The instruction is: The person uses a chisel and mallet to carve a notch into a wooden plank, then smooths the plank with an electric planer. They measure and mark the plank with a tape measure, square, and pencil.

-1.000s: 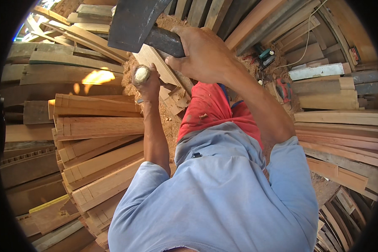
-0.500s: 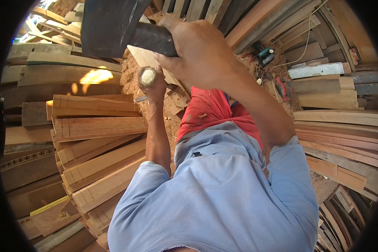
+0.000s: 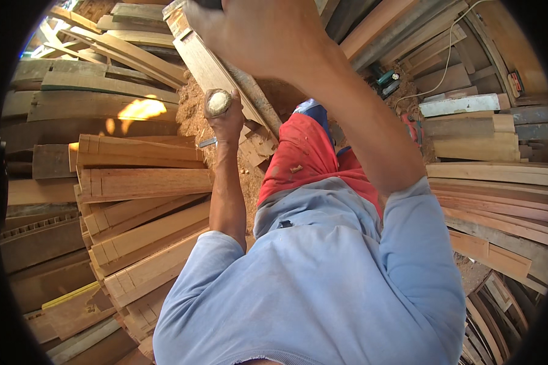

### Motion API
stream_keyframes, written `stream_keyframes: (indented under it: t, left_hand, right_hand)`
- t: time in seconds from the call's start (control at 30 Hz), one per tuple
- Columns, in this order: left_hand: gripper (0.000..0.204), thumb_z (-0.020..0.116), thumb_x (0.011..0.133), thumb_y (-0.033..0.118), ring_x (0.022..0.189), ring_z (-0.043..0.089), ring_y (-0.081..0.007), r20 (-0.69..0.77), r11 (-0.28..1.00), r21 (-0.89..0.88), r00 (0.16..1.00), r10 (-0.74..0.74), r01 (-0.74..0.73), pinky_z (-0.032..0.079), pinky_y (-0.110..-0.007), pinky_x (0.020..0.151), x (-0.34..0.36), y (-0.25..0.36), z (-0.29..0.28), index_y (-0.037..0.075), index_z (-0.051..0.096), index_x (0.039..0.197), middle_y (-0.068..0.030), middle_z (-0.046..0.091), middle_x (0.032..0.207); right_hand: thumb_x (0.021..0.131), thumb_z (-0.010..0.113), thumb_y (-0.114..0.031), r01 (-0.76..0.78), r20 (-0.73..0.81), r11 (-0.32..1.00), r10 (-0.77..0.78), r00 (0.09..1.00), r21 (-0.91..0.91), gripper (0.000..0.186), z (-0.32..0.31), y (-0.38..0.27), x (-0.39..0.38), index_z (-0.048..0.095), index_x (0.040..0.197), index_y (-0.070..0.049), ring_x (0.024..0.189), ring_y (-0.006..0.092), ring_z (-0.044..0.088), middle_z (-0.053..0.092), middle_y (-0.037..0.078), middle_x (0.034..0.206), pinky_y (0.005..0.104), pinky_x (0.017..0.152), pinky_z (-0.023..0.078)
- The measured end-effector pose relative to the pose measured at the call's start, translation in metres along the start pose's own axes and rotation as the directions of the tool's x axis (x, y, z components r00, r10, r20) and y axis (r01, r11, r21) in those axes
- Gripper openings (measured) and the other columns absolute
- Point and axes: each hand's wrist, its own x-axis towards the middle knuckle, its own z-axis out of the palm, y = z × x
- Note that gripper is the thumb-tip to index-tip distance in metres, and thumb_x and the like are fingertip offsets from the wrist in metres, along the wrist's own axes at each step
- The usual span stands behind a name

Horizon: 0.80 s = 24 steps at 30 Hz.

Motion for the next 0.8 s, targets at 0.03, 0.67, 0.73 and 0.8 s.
stream_keyframes:
  t: [0.03, 0.67, 0.73, 0.8]
  left_hand:
    - [0.020, 0.075, 0.088, 0.004, 0.063, 0.055, -0.0134, 0.010, 1.000, 0.002, 1.000, -0.008, 0.008, 0.048, -0.032, 0.059, 0.001, 0.002, 0.002, 0.002, 0.056, 0.086, -0.0058, 0.058, 0.068]
    - [0.020, 0.071, 0.092, -0.001, 0.055, 0.057, -0.0090, 0.037, 0.997, -0.082, 0.999, -0.005, 0.008, 0.046, -0.025, 0.050, 0.002, 0.016, -0.021, 0.005, 0.052, 0.090, -0.0020, 0.059, 0.066]
    - [0.020, 0.074, 0.090, 0.002, 0.060, 0.061, -0.0108, 0.008, 0.993, -0.100, 0.998, -0.056, 0.056, 0.048, -0.027, 0.055, 0.006, 0.014, -0.023, 0.005, 0.054, 0.088, -0.0020, 0.059, 0.068]
    - [0.023, 0.070, 0.093, -0.001, 0.053, 0.057, -0.0081, 0.016, 0.997, -0.035, 0.997, 0.069, -0.069, 0.043, -0.024, 0.045, 0.006, 0.001, -0.021, 0.007, 0.049, 0.089, -0.0024, 0.059, 0.065]
  right_hand:
    - [0.087, 0.070, -0.010, 0.021, -0.034, 0.997, -0.018, 0.999, 0.069, 0.028, 0.007, 0.011, 0.003, 0.064, 0.111, 0.004, 0.077, 0.0290, 0.068, 0.069, 0.017, 0.082, 0.0417, 0.072, 0.055]
    - [0.079, 0.080, -0.021, -0.359, 0.479, 0.903, 0.430, 0.765, -0.237, 0.049, 0.000, 0.043, -0.076, 0.065, 0.117, 0.007, 0.083, 0.0398, 0.071, 0.069, 0.026, 0.085, 0.0457, 0.078, 0.055]
    - [0.079, 0.080, -0.021, -0.348, 0.471, 0.909, 0.416, 0.778, -0.228, 0.050, -0.002, 0.037, -0.070, 0.065, 0.116, 0.008, 0.082, 0.0389, 0.071, 0.069, 0.025, 0.084, 0.0448, 0.077, 0.055]
    - [0.079, 0.080, -0.021, -0.356, 0.463, 0.902, 0.431, 0.774, -0.245, 0.049, -0.004, 0.031, -0.065, 0.065, 0.116, 0.007, 0.082, 0.0381, 0.072, 0.069, 0.025, 0.083, 0.0443, 0.077, 0.055]
